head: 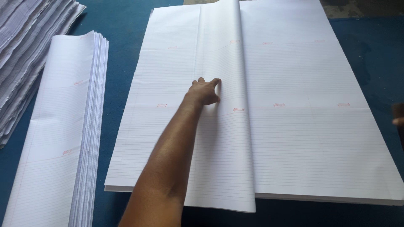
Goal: The person folds a large sheet of lined paper in half lengthwise, then folds it again to create a quarter-width strip. They use a small dark tool to press and crease the folds. The folded paper is placed on a stack of similar sheets.
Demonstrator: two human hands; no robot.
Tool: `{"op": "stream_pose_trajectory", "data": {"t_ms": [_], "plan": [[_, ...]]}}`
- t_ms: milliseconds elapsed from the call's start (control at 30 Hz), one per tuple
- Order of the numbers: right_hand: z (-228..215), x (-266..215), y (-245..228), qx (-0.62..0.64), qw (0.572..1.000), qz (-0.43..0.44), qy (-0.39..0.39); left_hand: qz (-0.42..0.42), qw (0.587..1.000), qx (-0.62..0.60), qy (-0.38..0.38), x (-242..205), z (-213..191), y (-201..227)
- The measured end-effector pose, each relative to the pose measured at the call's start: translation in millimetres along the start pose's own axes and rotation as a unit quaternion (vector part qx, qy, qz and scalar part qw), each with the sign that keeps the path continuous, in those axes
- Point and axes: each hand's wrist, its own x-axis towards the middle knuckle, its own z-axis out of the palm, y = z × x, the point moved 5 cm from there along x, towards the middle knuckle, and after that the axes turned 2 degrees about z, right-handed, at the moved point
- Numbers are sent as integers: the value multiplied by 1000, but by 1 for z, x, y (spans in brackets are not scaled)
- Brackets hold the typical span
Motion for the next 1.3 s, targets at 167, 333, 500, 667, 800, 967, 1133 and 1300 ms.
{"op": "stream_pose_trajectory", "data": {"t_ms": [167, 333, 500, 667, 800, 967, 1133, 1300], "plan": [[-27, 19, -59, -10, 999, -37, -21, 5, 1000, 23, 14, 10, 8, 2], [-21, -29, -163, 9, 993, -106, -58, 3, 999, 35, 41, 21, 7, -6], [3, -135, -279, 20, 976, -198, -83, 2, 997, 32, 68, 29, 2, -9], [26, -213, -362, -13, 957, -285, -54, 10, 994, 58, 89, 34, -1, -9], [49, -245, -400, -24, 943, -329, -37, 13, 991, 86, 106, 33, -1, -6], [72, -255, -420, -25, 940, -336, -59, 10, 988, 94, 123, 28, -1, -5], [93, -251, -427, -39, 929, -354, -99, 10, 987, 95, 127, 23, 2, -3], [108, -246, -420, -91, 935, -337, -65, 11, 986, 111, 122, 21, 10, -2]]}}
